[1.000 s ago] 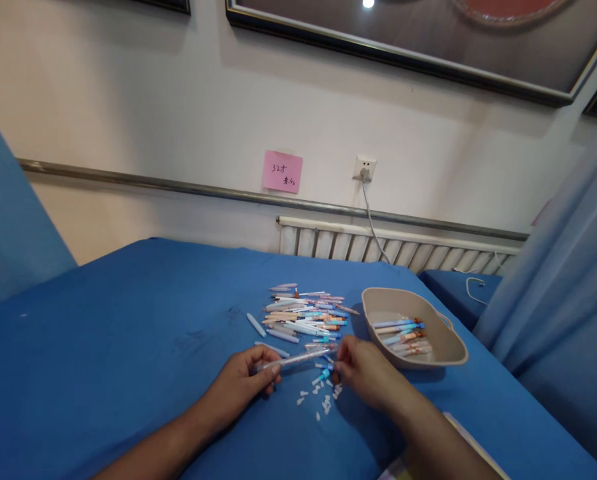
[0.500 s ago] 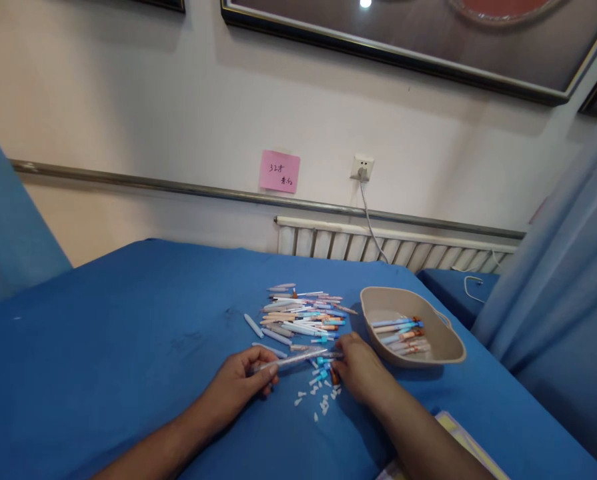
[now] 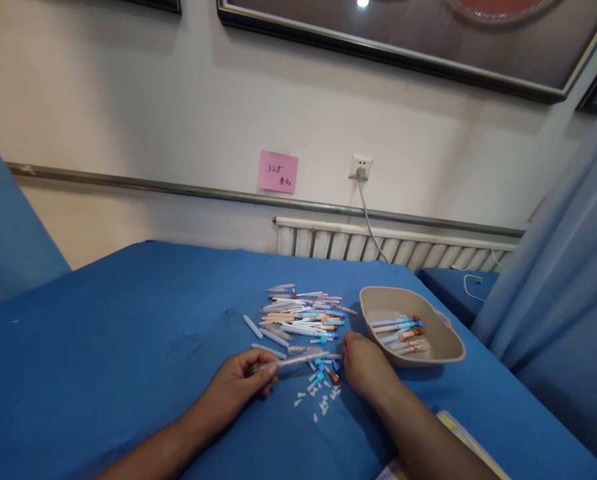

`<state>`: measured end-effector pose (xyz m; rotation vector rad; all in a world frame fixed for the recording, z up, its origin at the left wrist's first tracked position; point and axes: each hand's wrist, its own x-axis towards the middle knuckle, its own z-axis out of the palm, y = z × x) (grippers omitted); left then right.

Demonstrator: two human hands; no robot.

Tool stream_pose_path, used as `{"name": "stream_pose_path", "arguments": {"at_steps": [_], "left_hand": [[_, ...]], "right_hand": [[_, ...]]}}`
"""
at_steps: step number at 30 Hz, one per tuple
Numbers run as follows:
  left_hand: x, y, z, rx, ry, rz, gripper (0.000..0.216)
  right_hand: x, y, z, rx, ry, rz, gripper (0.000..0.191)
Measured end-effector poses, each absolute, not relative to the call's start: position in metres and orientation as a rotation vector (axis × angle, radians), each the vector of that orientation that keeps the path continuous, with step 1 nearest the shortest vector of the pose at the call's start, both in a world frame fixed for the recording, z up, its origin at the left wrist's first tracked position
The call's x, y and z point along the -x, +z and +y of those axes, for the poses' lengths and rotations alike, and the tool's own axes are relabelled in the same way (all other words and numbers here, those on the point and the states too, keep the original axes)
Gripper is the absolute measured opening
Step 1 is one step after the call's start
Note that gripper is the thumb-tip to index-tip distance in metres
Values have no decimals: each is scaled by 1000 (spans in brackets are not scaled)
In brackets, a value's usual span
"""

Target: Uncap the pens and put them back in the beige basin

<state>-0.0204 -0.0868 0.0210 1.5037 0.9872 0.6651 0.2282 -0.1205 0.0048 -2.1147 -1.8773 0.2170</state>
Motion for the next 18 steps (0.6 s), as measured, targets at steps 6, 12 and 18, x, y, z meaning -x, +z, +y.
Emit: {"name": "stream_pose_path", "arguments": {"at_steps": [6,12,18], "left_hand": [[21,18,-85,-1540,676,989,35],[22,23,-85,-1664,613,1013,35],[26,30,-87,-2051,419,1049,30]], "right_hand": [[-214,19,-129,1637,471,-1804,29],[-202,28,-137,1416,480,-1949,16],[-198,29,-132,1369,511,-1934,13]]}}
